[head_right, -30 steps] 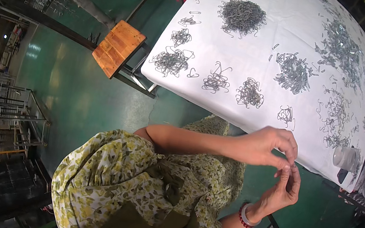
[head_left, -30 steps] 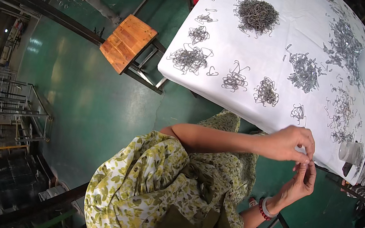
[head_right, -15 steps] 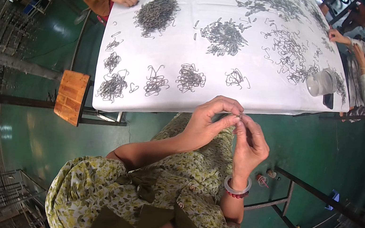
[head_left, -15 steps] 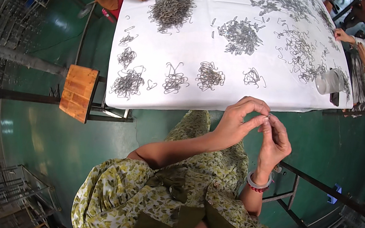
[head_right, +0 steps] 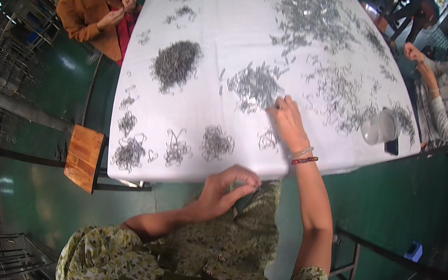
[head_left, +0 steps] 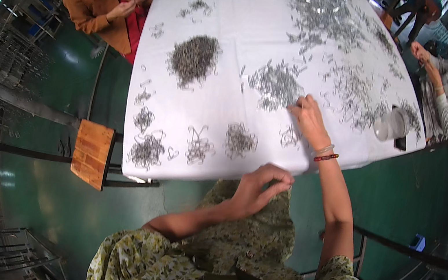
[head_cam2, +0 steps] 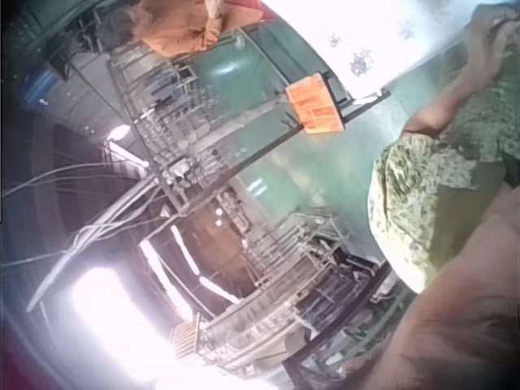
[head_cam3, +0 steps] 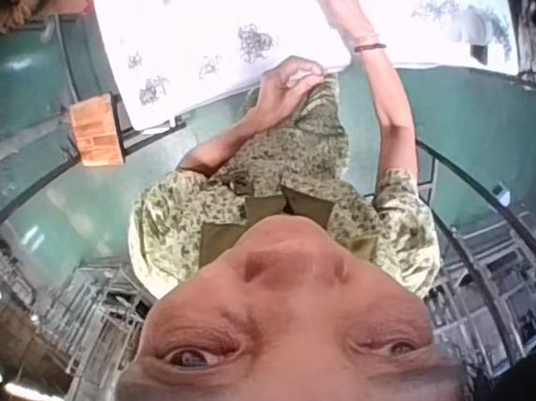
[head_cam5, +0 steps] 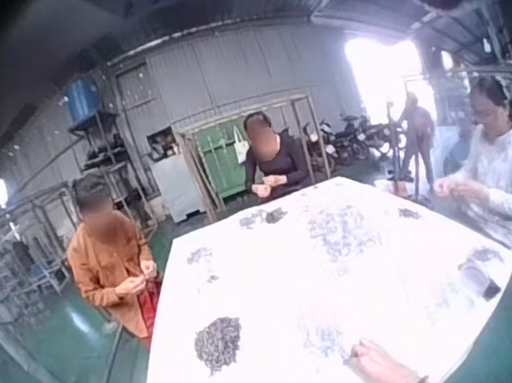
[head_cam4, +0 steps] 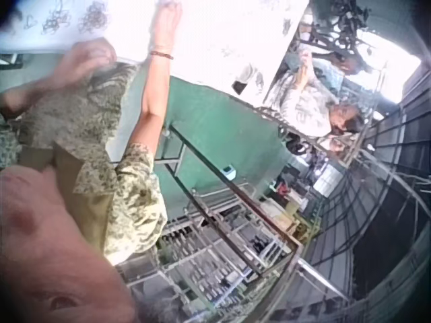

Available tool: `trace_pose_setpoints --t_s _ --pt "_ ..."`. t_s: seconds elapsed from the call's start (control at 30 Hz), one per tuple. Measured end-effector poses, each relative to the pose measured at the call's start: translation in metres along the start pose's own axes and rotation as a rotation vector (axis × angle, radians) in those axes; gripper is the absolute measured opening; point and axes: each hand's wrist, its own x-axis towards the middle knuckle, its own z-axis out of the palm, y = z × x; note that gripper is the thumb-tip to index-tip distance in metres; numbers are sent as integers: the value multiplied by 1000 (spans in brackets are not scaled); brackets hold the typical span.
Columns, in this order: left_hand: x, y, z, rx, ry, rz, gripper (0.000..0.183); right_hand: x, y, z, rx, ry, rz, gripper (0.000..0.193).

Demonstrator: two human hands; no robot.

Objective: The person sorts small metal clips on a white table, picking them up one by one and placing them into piles. Other people are also working at the same table, performing similar sorting actions.

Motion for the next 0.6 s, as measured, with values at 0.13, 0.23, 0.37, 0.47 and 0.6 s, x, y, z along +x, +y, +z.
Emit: trace_pose_setpoints --t_s 0.13,0.23,0.37,0.47,0.6 --pt "0 -8 -5 -46 35 33 9 11 6 10 -89 -43 -166 15" --pt "3 -11 -3 -8 45 61 13 6 -2 6 -188 -91 -204 15" --pt "6 -4 -2 -16 55 67 12 -8 -15 5 1 37 -36 12" --pt "8 -9 -5 12 88 95 11 -16 -52 -23 518 301 311 6" --pt "10 -7 -1 20 116 -69 13 -56 -114 -87 1207 451 679 11"
